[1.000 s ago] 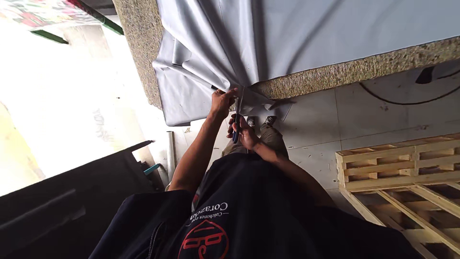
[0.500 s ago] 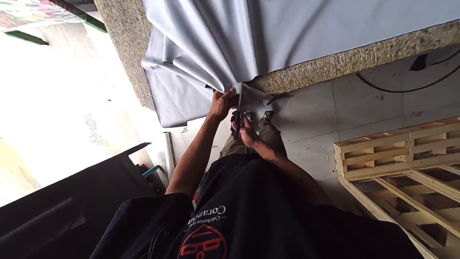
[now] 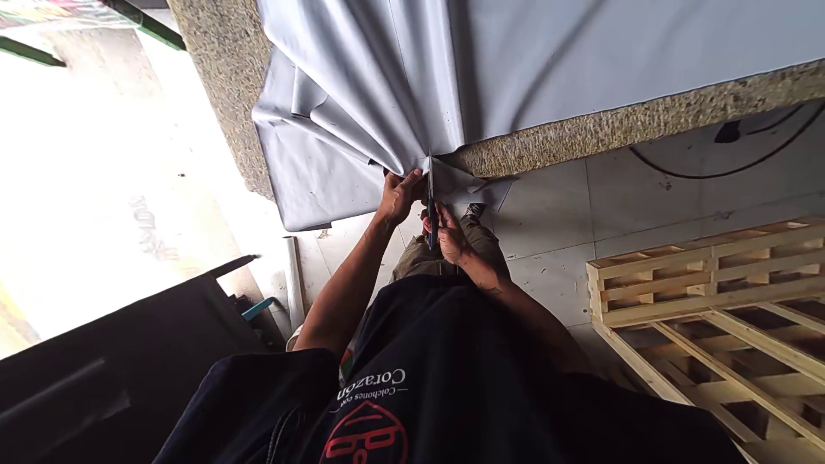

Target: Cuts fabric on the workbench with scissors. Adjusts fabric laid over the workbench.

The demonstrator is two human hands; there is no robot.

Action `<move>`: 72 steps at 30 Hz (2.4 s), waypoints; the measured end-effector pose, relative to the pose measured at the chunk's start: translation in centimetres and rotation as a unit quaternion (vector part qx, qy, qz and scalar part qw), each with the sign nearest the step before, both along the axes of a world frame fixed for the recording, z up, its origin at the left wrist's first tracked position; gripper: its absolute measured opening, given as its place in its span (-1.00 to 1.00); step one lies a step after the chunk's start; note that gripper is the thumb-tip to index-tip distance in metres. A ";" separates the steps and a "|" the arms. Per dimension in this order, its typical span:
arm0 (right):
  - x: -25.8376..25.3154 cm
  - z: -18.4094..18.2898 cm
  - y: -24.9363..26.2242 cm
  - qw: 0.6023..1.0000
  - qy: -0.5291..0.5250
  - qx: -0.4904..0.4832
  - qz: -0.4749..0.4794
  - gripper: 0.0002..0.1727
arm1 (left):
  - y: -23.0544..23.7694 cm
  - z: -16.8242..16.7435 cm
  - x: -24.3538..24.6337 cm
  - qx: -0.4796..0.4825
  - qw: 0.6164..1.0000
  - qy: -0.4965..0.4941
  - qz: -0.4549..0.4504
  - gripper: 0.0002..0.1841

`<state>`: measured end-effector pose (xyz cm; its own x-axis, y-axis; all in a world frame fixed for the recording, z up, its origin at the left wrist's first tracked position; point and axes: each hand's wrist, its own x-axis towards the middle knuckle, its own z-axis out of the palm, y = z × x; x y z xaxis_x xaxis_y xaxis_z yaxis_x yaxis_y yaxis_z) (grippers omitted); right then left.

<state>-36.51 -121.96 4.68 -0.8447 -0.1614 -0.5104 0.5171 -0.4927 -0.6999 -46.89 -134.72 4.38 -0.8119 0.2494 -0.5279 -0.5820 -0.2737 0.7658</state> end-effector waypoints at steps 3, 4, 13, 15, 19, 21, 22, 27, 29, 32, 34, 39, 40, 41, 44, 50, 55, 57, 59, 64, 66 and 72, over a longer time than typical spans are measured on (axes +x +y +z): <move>-0.2 0.4 0.4 1.000 -0.005 0.005 -0.002 -0.57 | 0.2 -0.5 0.1 -0.001 1.000 0.023 0.000 -0.83; -0.3 0.4 0.5 1.000 -0.009 0.005 -0.003 -0.58 | 0.2 -0.7 0.2 -0.006 0.999 0.039 -0.004 -0.84; -0.5 1.0 0.4 0.999 -0.015 -0.016 -0.032 -0.55 | 2.4 -1.9 1.4 -0.103 0.989 0.089 0.057 -0.69; -0.6 1.7 1.4 0.999 0.017 -0.019 -0.028 -0.56 | 2.5 -1.7 1.9 -0.078 0.992 0.074 0.069 -0.75; 0.9 4.0 5.9 0.992 0.120 0.046 -0.001 -0.44 | 2.7 -0.7 3.7 -0.086 0.993 0.058 0.062 -0.81; 2.4 4.5 8.8 0.988 0.118 0.097 -0.014 -0.40 | 2.9 -1.4 4.5 -0.263 0.943 0.196 -0.060 -0.88; 3.5 4.2 10.2 0.988 0.102 0.112 -0.033 -0.41 | 2.9 -1.9 4.8 -0.358 0.877 0.291 -0.134 -0.86; 9.9 1.3 17.4 0.972 -0.009 0.178 -0.154 -0.38 | 5.7 -3.0 5.2 -0.385 0.761 0.354 -0.384 -0.75; 12.1 0.4 20.1 0.960 -0.056 0.204 -0.183 -0.37 | 7.8 -3.6 5.2 -0.382 0.740 0.263 -0.487 -0.70; 16.1 -2.6 23.5 0.924 -0.137 0.325 -0.148 -0.34 | 11.2 -6.9 5.8 -0.409 0.671 0.143 -0.602 -0.64; 19.0 -5.6 25.1 0.885 -0.213 0.403 -0.092 -0.30 | 13.4 -10.8 6.4 -0.421 0.615 0.116 -0.657 -0.63; 26.8 -16.7 22.9 0.841 -0.355 0.397 -0.092 -0.18 | 20.4 -24.3 6.4 -0.411 0.452 0.080 -0.787 -0.59; 27.8 -19.2 21.8 0.833 -0.375 0.392 -0.107 -0.16 | 22.3 -28.2 6.1 -0.409 0.427 0.084 -0.802 -0.58; 28.5 -21.0 20.3 0.822 -0.406 0.385 -0.109 -0.14 | 23.6 -32.0 5.9 -0.409 0.408 0.086 -0.812 -0.57; 29.8 -24.7 18.1 0.764 -0.498 0.408 -0.036 -0.15 | 28.3 -43.9 6.1 -0.431 0.404 0.080 -0.803 -0.55; 32.3 -28.5 18.5 0.709 -0.562 0.426 -0.014 -0.14 | 35.4 -65.8 8.0 -0.436 0.439 0.111 -0.778 -0.62; 33.7 -29.1 20.1 0.700 -0.550 0.452 -0.049 -0.12 | 38.9 -68.5 10.7 -0.490 0.433 0.004 -0.757 -0.54; 33.5 -28.7 21.5 0.718 -0.555 0.416 -0.063 -0.13 | 40.6 -62.5 11.6 -0.524 0.440 0.051 -0.727 -0.62; 33.0 -28.1 23.7 0.734 -0.564 0.368 -0.085 -0.17 | 42.6 -54.4 12.1 -0.496 0.466 0.103 -0.726 -0.67; 32.7 -24.1 30.0 0.751 -0.560 0.289 -0.195 -0.29 | 52.9 -29.1 11.9 -0.364 0.591 0.199 -0.692 -0.71; 32.8 -21.4 32.9 0.746 -0.556 0.251 -0.268 -0.33 | 58.8 -20.0 11.3 -0.304 0.675 0.247 -0.625 -0.73; 36.1 -14.2 43.8 0.752 -0.479 0.283 -0.354 -0.40 | 83.9 -0.3 5.6 -0.130 0.759 0.411 -0.487 -0.73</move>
